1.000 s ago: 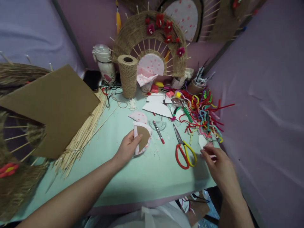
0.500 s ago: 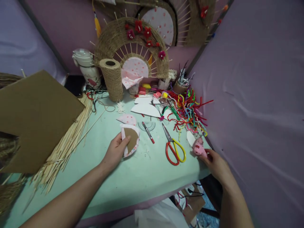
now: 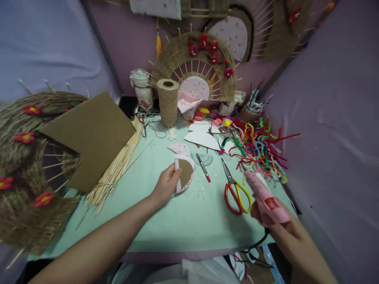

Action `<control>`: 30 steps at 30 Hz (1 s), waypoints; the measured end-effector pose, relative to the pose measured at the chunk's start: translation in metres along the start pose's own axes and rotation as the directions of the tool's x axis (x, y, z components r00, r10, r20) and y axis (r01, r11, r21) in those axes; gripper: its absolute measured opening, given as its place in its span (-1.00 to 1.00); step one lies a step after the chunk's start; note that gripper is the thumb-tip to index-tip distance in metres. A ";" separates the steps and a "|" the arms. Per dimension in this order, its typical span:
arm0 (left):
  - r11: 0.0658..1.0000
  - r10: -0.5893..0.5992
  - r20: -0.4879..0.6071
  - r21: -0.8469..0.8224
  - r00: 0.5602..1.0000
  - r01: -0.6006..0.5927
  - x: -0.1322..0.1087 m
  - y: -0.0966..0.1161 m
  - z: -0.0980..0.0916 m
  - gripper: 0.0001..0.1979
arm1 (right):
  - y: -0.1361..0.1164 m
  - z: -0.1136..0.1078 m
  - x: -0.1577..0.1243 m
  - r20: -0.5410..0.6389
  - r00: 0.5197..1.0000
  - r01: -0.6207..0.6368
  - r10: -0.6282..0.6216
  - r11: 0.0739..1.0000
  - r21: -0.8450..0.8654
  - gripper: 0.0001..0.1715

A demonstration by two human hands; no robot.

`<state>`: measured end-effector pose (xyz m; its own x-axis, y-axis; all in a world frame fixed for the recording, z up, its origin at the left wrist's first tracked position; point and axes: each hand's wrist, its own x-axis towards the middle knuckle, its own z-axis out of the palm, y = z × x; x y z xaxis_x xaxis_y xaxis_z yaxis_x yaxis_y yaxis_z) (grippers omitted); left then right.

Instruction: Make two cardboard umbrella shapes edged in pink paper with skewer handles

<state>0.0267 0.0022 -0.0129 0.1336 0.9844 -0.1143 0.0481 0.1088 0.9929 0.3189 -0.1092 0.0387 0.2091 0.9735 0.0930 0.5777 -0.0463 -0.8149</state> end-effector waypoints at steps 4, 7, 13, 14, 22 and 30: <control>0.961 0.140 -0.013 0.243 0.990 -0.133 -0.005 -0.002 -0.002 -0.70 | -0.038 0.047 0.006 0.242 0.969 -0.006 -0.053 0.971 0.238 -0.46; 0.893 0.242 0.011 0.388 0.970 -0.227 -0.008 -0.002 -0.002 -0.70 | -0.053 0.077 0.006 0.203 0.979 -0.029 -0.021 0.970 0.241 -0.49; 0.763 0.417 0.094 0.504 0.904 -0.405 -0.011 -0.001 -0.002 -0.70 | -0.050 0.103 -0.001 0.147 0.985 -0.114 0.086 0.974 0.195 -0.55; 0.739 0.448 0.112 0.511 0.887 -0.439 -0.011 -0.001 -0.003 -0.71 | -0.050 0.105 -0.002 0.155 0.983 -0.124 0.094 0.973 0.194 -0.54; 0.665 0.556 0.202 0.475 0.807 -0.577 -0.012 0.000 -0.004 -0.64 | -0.053 0.108 -0.002 0.243 0.965 -0.146 0.095 0.969 0.198 -0.50; 0.690 0.542 0.216 0.437 0.812 -0.576 -0.013 0.002 -0.004 -0.60 | -0.047 0.109 -0.006 0.227 0.959 -0.211 0.168 0.961 0.179 -0.56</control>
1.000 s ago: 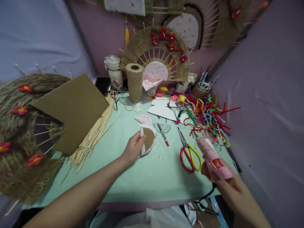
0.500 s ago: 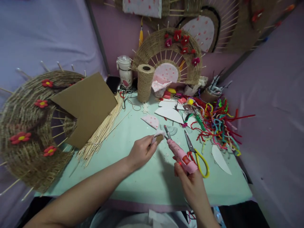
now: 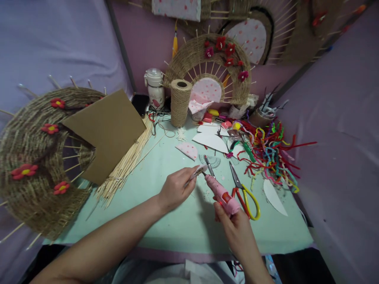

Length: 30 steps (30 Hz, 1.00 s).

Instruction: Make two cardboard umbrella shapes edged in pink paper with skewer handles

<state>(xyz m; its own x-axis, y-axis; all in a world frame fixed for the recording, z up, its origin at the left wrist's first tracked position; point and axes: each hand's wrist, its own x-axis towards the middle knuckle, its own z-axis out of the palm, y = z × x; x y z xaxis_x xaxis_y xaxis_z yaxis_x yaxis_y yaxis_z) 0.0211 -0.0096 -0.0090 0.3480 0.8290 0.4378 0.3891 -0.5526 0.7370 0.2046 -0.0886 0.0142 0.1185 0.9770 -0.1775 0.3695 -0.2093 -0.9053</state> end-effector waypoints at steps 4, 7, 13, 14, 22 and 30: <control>1.000 0.001 0.000 -0.008 1.000 -0.001 0.001 0.001 0.000 -0.60 | 0.004 -0.001 0.000 -0.015 1.000 0.020 -0.021 0.999 -0.034 -0.63; 1.000 -0.004 -0.017 -0.012 1.000 0.004 0.000 -0.001 0.001 -0.61 | 0.005 -0.003 -0.001 -0.024 0.998 0.048 -0.050 0.997 -0.068 -0.66; 0.999 -0.042 -0.026 0.005 0.999 0.042 0.000 -0.001 0.002 -0.61 | 0.004 -0.002 -0.002 -0.017 0.997 0.068 -0.069 0.996 -0.058 -0.68; 0.999 -0.041 -0.024 0.009 0.999 0.042 0.000 -0.001 0.002 -0.61 | 0.004 -0.002 -0.001 -0.014 0.997 0.070 -0.071 0.996 -0.054 -0.68; 0.999 -0.032 -0.034 0.019 0.999 0.032 0.001 -0.001 0.002 -0.64 | 0.007 0.000 0.001 0.009 0.998 0.070 -0.069 0.995 -0.067 -0.69; 0.998 -0.031 -0.051 0.054 0.998 0.034 0.000 -0.002 0.003 -0.80 | 0.013 0.002 0.002 -0.037 0.994 0.097 -0.101 0.991 -0.097 -0.72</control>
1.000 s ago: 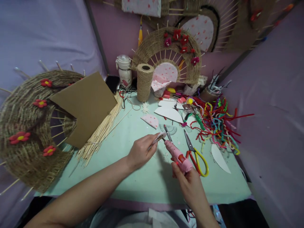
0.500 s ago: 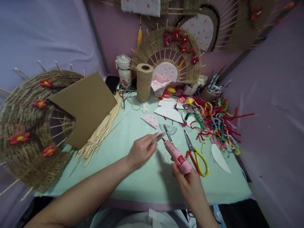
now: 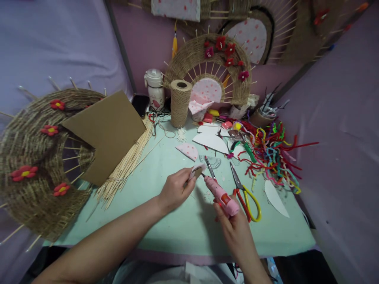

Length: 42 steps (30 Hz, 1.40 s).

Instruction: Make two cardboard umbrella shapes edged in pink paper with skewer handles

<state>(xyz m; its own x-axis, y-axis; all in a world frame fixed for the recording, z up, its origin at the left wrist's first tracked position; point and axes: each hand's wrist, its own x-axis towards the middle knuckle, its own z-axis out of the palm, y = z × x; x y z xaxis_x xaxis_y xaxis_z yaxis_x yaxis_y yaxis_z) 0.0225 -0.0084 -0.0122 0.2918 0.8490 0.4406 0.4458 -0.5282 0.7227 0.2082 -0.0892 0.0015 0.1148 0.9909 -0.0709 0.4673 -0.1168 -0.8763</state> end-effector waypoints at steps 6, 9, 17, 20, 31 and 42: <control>0.999 0.038 -0.032 0.030 0.999 -0.037 0.001 0.000 0.000 -0.84 | -0.006 0.000 0.001 -0.067 0.996 0.058 -0.060 0.998 -0.030 -0.75; 0.996 0.076 -0.063 0.044 0.995 -0.073 0.001 0.000 0.001 -0.84 | -0.004 0.001 0.002 -0.078 0.995 0.053 -0.056 0.998 -0.029 -0.75; 0.995 0.080 -0.067 0.064 0.995 -0.076 0.001 -0.001 0.002 -0.83 | 0.001 0.002 0.002 -0.063 0.997 0.045 -0.047 0.998 -0.032 -0.74; 0.994 0.091 -0.079 0.059 0.993 -0.087 0.002 -0.001 0.002 -0.84 | 0.000 0.001 0.001 -0.058 0.997 0.041 -0.043 0.999 -0.032 -0.74; 0.997 0.075 -0.072 0.042 0.995 -0.072 0.001 -0.002 0.003 -0.85 | -0.001 0.001 0.002 -0.080 0.995 0.054 -0.055 0.998 -0.019 -0.75; 0.996 0.069 -0.065 0.054 0.995 -0.066 0.000 -0.003 0.004 -0.82 | -0.004 0.000 0.003 -0.101 0.993 0.060 -0.062 0.998 -0.021 -0.77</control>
<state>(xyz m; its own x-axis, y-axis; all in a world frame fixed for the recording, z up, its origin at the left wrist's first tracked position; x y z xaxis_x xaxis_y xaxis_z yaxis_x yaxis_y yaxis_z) 0.0242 -0.0066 -0.0161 0.2664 0.8094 0.5234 0.4703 -0.5832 0.6624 0.2069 -0.0861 0.0044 0.1735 0.9843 0.0323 0.4915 -0.0581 -0.8689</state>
